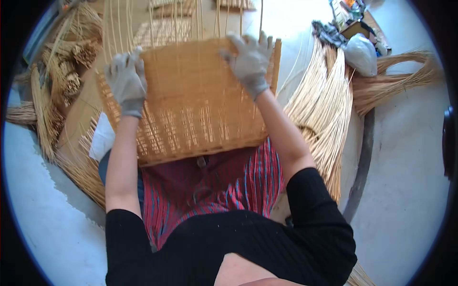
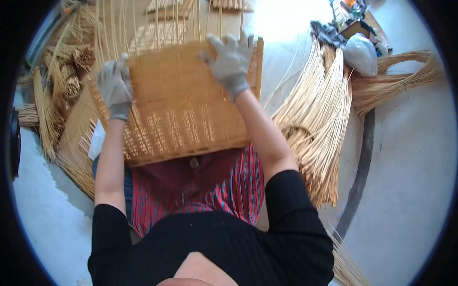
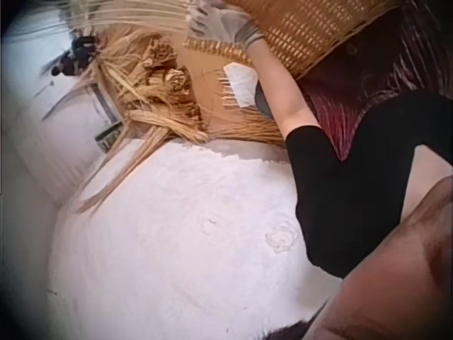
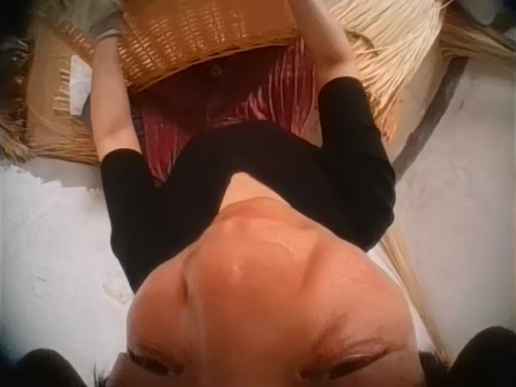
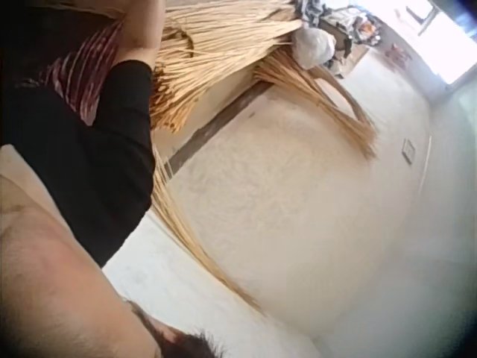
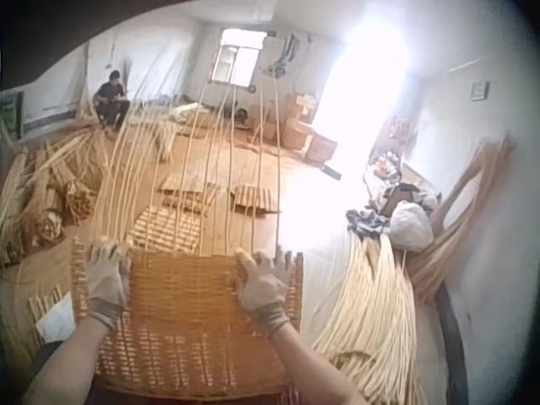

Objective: Weaving a wicker basket, checking dimensions with a tape measure, and trimming materials.

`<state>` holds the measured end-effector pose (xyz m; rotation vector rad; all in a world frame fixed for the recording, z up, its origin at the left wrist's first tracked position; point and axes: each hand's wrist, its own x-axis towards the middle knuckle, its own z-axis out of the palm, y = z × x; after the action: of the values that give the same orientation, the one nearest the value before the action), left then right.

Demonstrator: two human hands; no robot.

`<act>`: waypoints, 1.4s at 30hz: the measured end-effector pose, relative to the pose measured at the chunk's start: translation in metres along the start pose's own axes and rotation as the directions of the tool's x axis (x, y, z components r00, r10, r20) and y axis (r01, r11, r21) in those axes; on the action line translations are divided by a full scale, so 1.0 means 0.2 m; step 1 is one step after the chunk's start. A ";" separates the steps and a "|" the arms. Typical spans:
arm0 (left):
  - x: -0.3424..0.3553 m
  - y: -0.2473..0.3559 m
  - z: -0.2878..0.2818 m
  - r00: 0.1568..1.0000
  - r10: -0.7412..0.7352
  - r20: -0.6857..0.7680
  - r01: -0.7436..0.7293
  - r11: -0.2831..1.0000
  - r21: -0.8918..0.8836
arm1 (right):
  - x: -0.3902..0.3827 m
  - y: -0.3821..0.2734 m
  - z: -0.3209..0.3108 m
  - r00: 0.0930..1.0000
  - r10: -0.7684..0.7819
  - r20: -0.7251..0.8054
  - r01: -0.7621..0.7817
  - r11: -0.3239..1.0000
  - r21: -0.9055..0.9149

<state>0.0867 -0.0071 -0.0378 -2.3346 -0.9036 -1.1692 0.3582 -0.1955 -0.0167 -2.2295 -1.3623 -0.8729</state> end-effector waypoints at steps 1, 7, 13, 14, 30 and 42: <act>-0.01 -0.01 0.01 0.999 0.006 0.032 -0.006 1.000 0.004 | 0.00 -0.01 0.00 0.999 -0.009 -0.031 0.010 1.000 0.027; 0.01 -0.02 -0.01 0.996 -0.018 0.085 0.013 0.998 0.065 | 0.01 -0.01 -0.01 0.998 0.013 -0.064 -0.006 0.994 0.107; -0.57 0.13 -0.26 0.986 0.087 0.145 -0.057 0.978 -0.200 | -0.58 -0.30 -0.16 0.957 -0.229 -0.176 0.272 0.920 0.283; -0.65 0.13 -0.26 0.980 0.035 0.196 0.001 0.983 -0.183 | -0.77 -0.39 -0.19 0.883 -0.375 -0.282 0.463 0.792 0.398; -0.61 0.14 -0.25 0.925 -0.078 0.371 0.144 0.977 -0.155 | -2.22 -0.73 0.79 -0.036 -0.169 0.985 -0.353 0.924 0.146; -0.64 0.14 -0.26 0.928 -0.071 0.365 0.130 0.982 -0.139 | -2.08 -0.77 0.92 0.220 -0.142 0.965 -0.561 0.791 0.244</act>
<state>0.0190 -0.1050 -0.1130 -2.7207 -1.0976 -0.8930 0.1383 -0.2845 -0.4331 -2.2792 -1.2986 1.2421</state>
